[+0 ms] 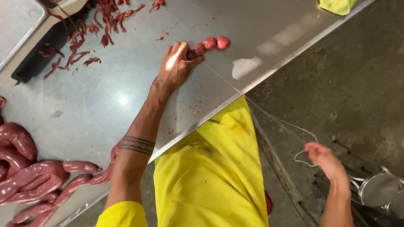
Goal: The person ties long casings filled with meat into individual sausage links using a thread, cutting the thread with shears.
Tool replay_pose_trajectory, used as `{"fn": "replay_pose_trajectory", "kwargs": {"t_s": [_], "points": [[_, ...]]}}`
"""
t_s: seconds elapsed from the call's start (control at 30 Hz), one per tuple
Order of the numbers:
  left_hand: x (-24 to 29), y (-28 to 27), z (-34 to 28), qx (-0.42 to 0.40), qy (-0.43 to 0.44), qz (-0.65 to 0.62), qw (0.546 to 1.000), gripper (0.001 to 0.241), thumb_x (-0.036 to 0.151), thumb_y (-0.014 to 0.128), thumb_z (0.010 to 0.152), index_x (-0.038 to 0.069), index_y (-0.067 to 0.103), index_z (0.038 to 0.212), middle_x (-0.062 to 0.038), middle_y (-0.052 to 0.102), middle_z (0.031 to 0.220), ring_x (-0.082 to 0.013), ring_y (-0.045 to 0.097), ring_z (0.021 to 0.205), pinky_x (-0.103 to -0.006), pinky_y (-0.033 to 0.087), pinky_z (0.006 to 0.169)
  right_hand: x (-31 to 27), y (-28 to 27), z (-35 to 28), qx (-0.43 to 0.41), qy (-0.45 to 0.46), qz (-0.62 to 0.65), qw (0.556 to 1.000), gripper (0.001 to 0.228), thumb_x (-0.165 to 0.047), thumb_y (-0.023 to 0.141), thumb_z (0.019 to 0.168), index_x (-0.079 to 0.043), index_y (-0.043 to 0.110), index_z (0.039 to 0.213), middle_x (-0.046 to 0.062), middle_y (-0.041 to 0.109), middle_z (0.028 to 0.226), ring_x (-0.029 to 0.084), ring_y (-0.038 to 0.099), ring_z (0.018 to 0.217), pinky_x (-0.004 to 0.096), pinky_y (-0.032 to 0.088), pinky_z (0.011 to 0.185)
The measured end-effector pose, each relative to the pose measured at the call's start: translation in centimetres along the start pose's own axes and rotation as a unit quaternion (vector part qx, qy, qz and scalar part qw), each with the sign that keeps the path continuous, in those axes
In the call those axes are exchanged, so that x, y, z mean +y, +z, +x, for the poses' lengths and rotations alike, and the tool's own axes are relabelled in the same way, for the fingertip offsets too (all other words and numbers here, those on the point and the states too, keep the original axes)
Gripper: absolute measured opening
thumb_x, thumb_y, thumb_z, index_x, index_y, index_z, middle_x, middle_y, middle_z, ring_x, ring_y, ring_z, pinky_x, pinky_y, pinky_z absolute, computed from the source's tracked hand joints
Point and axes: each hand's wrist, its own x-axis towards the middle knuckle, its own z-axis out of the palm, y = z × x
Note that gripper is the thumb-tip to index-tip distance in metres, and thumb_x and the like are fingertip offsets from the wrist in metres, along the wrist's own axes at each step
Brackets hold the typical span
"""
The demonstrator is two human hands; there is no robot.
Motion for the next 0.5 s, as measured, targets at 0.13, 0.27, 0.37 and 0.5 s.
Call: {"fn": "replay_pose_trajectory", "kwargs": {"t_s": [0.13,0.27,0.37,0.5], "points": [[0.2,-0.9,-0.3,0.029,0.036,0.077,0.996,0.053,0.016,0.081,0.080,0.035,0.061,0.126,-0.005,0.063,0.111,-0.0286,0.057,0.106,-0.0421,0.047,0.089,-5.5,1.1,11.5,-0.085,-0.289,0.515,0.803,0.058,0.006,0.049,0.098,-0.028,0.062,0.143,0.018,0.060,0.145,0.011,0.068,0.081,0.029,0.045,0.071],[-0.3,-1.2,-2.6,0.058,-0.038,-0.033,0.997,0.089,0.003,0.078,0.077,0.020,0.040,0.156,-0.010,0.069,0.114,-0.0318,0.064,0.101,-0.0415,0.054,0.089,-22.0,7.7,19.9,-0.204,-0.277,0.408,0.845,0.034,-0.004,0.054,0.118,-0.016,0.060,0.149,0.014,0.070,0.120,0.007,0.058,0.063,0.019,0.039,0.052],[-1.2,0.0,-4.1,0.082,-0.121,-0.151,0.978,0.086,-0.002,0.078,0.087,0.015,0.033,0.160,-0.010,0.073,0.102,-0.0289,0.072,0.089,-0.0392,0.058,0.082,-30.9,20.2,22.8,0.113,-0.309,-0.320,0.888,0.035,-0.012,0.081,0.080,0.008,0.061,0.100,0.015,0.070,0.081,0.010,0.064,0.065,0.028,0.048,0.056],[-1.3,2.2,-4.1,0.126,-0.161,-0.193,0.960,0.067,0.004,0.078,0.091,0.007,0.045,0.150,-0.012,0.077,0.098,-0.0248,0.077,0.084,-0.0325,0.061,0.077,-30.2,40.6,19.1,0.254,-0.549,-0.691,0.396,0.037,-0.011,0.068,0.082,0.004,0.064,0.116,0.013,0.068,0.078,0.031,0.068,0.081,0.051,0.056,0.078]]}}
